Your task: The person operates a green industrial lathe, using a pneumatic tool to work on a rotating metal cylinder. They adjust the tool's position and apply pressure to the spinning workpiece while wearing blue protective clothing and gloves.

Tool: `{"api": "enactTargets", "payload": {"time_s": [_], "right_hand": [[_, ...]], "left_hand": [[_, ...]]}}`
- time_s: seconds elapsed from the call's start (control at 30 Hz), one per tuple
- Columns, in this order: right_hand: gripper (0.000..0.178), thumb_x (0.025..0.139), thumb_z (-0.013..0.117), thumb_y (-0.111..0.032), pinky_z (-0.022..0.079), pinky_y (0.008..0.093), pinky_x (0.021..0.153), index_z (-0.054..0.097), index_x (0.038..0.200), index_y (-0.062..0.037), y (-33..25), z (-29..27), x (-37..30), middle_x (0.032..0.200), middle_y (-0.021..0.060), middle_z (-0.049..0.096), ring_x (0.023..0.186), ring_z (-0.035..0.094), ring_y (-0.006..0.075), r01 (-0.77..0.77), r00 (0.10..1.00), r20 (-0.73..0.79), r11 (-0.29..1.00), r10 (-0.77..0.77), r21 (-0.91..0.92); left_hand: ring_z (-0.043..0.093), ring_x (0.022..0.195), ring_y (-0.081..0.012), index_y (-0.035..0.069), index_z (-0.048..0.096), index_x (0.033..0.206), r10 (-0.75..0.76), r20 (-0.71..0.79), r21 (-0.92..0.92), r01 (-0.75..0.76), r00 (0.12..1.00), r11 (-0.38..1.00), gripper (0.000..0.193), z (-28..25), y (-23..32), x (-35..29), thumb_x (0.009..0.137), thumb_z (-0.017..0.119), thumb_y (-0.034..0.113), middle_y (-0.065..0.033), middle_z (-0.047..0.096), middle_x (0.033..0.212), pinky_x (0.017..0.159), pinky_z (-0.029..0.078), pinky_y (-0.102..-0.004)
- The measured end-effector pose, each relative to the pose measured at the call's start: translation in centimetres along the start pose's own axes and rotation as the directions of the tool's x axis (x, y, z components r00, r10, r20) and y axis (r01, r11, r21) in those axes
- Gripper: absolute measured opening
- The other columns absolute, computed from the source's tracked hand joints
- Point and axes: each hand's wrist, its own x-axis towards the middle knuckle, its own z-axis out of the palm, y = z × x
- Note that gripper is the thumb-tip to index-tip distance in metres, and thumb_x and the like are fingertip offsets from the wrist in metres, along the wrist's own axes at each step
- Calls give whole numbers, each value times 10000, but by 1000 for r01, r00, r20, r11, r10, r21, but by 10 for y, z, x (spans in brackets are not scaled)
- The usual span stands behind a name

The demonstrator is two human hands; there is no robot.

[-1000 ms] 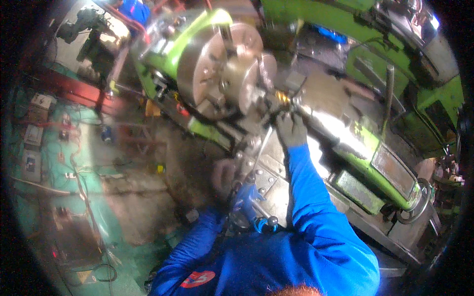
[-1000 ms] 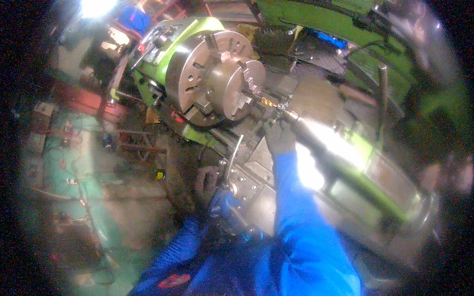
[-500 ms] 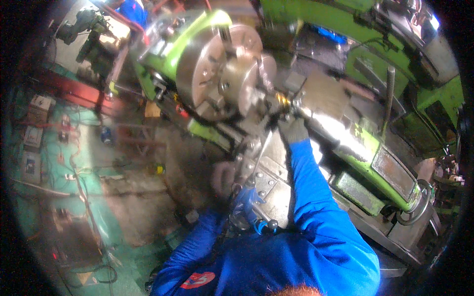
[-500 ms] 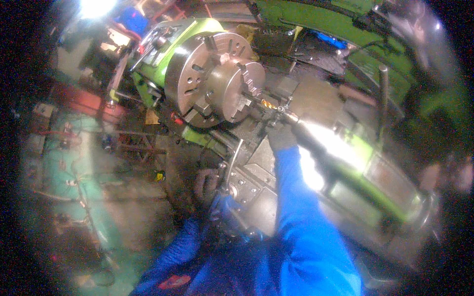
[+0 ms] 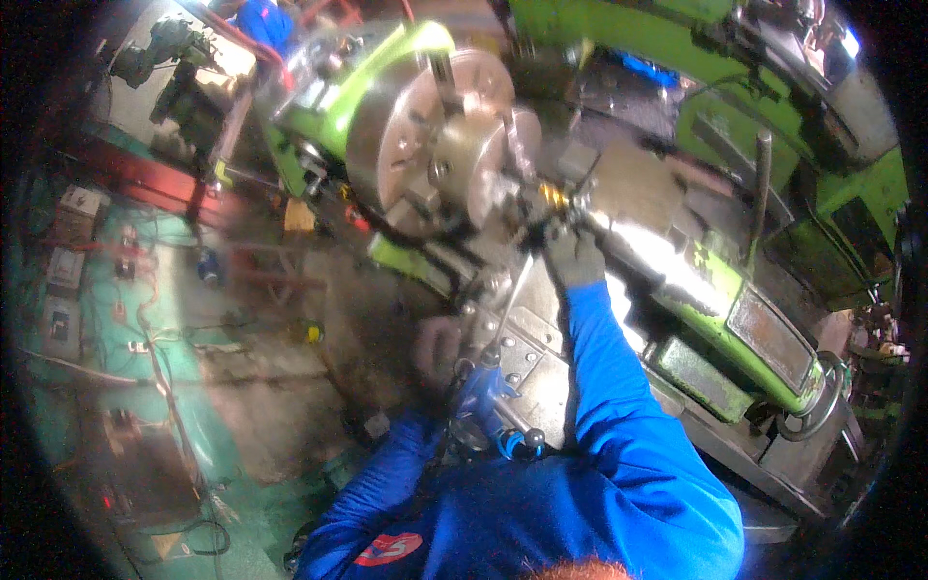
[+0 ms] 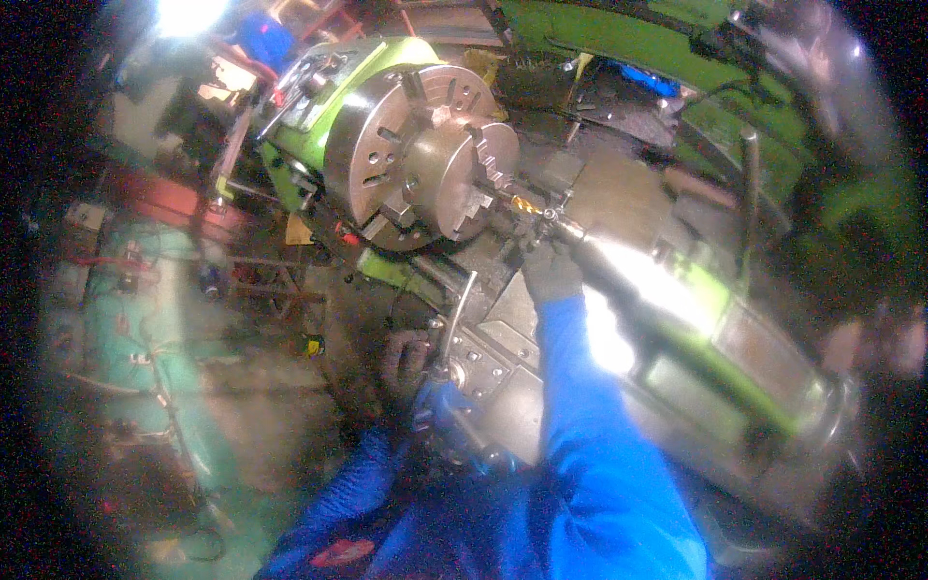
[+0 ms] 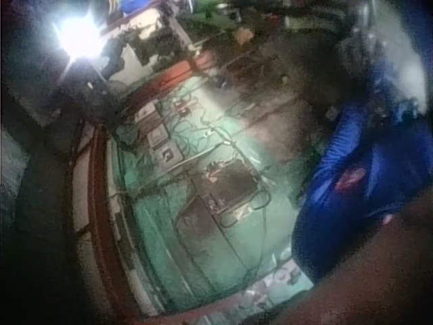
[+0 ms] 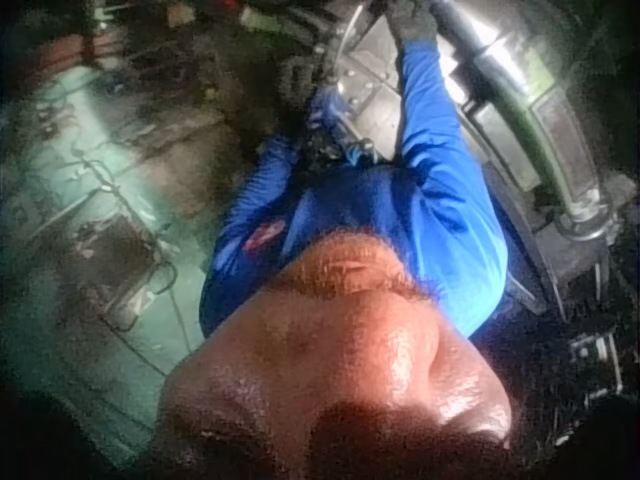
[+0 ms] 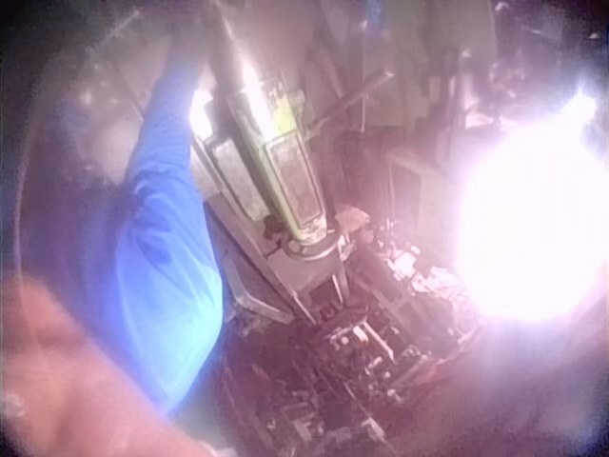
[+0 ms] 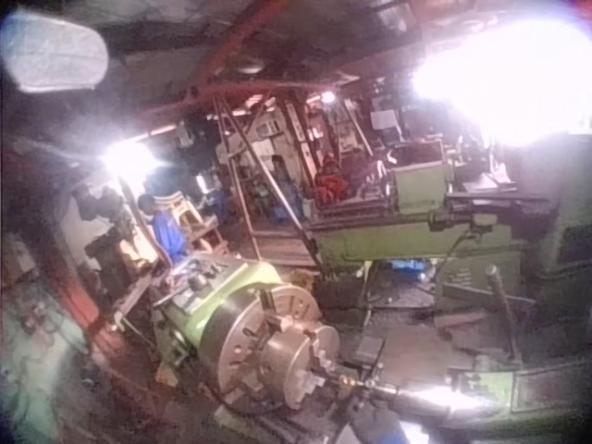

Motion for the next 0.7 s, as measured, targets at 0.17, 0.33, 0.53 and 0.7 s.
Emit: {"api": "enactTargets", "payload": {"time_s": [0.17,0.33,0.53,0.7], "right_hand": [[435,1018,515,-331,469,386,1026,570,1321,-24,-55,-31,7,1306,191,632,1203,603,291,-344,930,77,926,359,-158],[417,1037,412,-327,448,423,1066,554,1339,-77,-99,-44,11,1374,201,574,1290,532,321,-381,913,8,846,408,372],[355,1072,344,-250,486,424,979,536,1292,-49,-117,-49,25,1286,160,571,1161,552,291,-463,749,341,82,568,882],[328,1057,367,-233,478,437,944,551,1238,-32,-22,-1,7,1242,179,573,1098,551,294,-381,862,142,436,487,815]], "left_hand": [[594,929,-311,17,598,1091,-133,-3,-133,131,991,982,235,4,-6,-9,929,703,151,-167,585,1029,831,504,-426],[596,950,-246,22,619,1053,27,7,-104,-27,1000,994,168,1,-15,15,935,675,128,-131,606,1013,865,496,-389],[638,1138,-250,37,608,1235,440,461,53,-519,771,853,279,9,-24,144,969,544,94,-145,635,1267,987,523,-377],[633,1120,-254,30,645,1218,-263,731,-362,685,629,632,277,80,-5,176,988,539,144,-124,640,1274,961,523,-353]]}}
